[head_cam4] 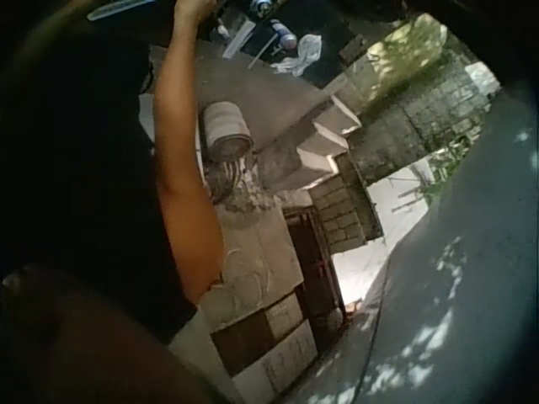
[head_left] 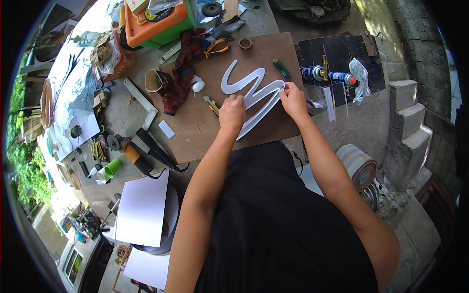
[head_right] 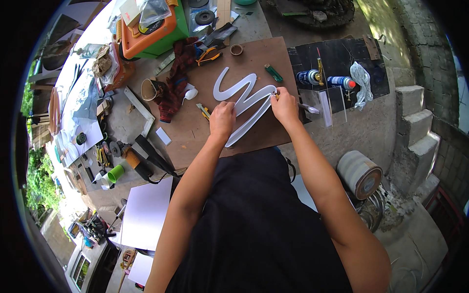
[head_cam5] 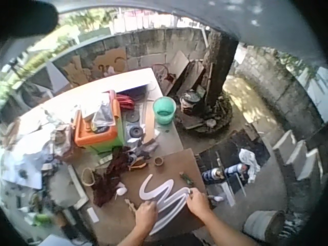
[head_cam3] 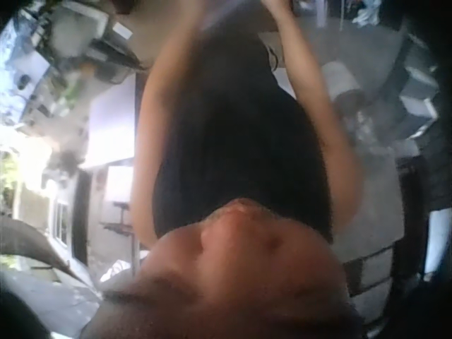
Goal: Manually shaping and tapping a white plastic letter profile on a workbench using a hammer.
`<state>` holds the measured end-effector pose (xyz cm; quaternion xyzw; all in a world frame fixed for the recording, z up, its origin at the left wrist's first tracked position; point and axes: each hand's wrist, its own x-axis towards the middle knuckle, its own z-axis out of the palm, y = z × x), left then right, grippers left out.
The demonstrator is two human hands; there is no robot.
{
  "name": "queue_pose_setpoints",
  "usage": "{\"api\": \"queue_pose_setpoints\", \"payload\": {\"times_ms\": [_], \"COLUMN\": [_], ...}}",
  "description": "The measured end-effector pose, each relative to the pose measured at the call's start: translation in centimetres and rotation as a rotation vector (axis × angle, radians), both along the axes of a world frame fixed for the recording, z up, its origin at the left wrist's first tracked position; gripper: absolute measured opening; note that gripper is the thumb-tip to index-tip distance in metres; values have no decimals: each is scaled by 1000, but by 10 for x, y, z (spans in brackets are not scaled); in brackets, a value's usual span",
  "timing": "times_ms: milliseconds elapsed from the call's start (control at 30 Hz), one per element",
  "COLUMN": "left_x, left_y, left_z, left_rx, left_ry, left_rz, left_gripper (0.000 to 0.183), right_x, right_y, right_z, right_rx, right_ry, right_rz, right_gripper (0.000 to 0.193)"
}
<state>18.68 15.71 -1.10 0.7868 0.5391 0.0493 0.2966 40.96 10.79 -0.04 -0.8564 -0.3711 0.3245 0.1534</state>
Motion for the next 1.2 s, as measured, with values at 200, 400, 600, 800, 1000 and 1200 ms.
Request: {"api": "queue_pose_setpoints", "payload": {"times_ms": [200, 400, 600, 800, 1000, 1200], "left_x": [-1, -3, -10, -83, -193, -251], "left_y": [-4, -9, -11, -42, -109, -143], "left_z": [1, 28, 75, 115, 110, 66], "left_rx": [63, 99, 110, 208, 206, 214], "left_ry": [-64, -96, -192, -179, -1, 91], "left_rz": [28, 79, 127, 105, 265, 451], "left_gripper": [17, 17, 17, 25, 28, 22], "right_x": [-1, -7, -14, -59, -96, -78], "right_y": [4, 2, -1, -32, -47, -55], "right_z": [2, 37, 89, 123, 124, 28], "right_rx": [-5, 114, 190, 251, 78, 243], "right_ry": [-35, -34, 22, 246, 500, 126], "right_rz": [-7, -14, -44, 82, 275, 422], "right_gripper": [31, 25, 26, 25, 33, 32]}}
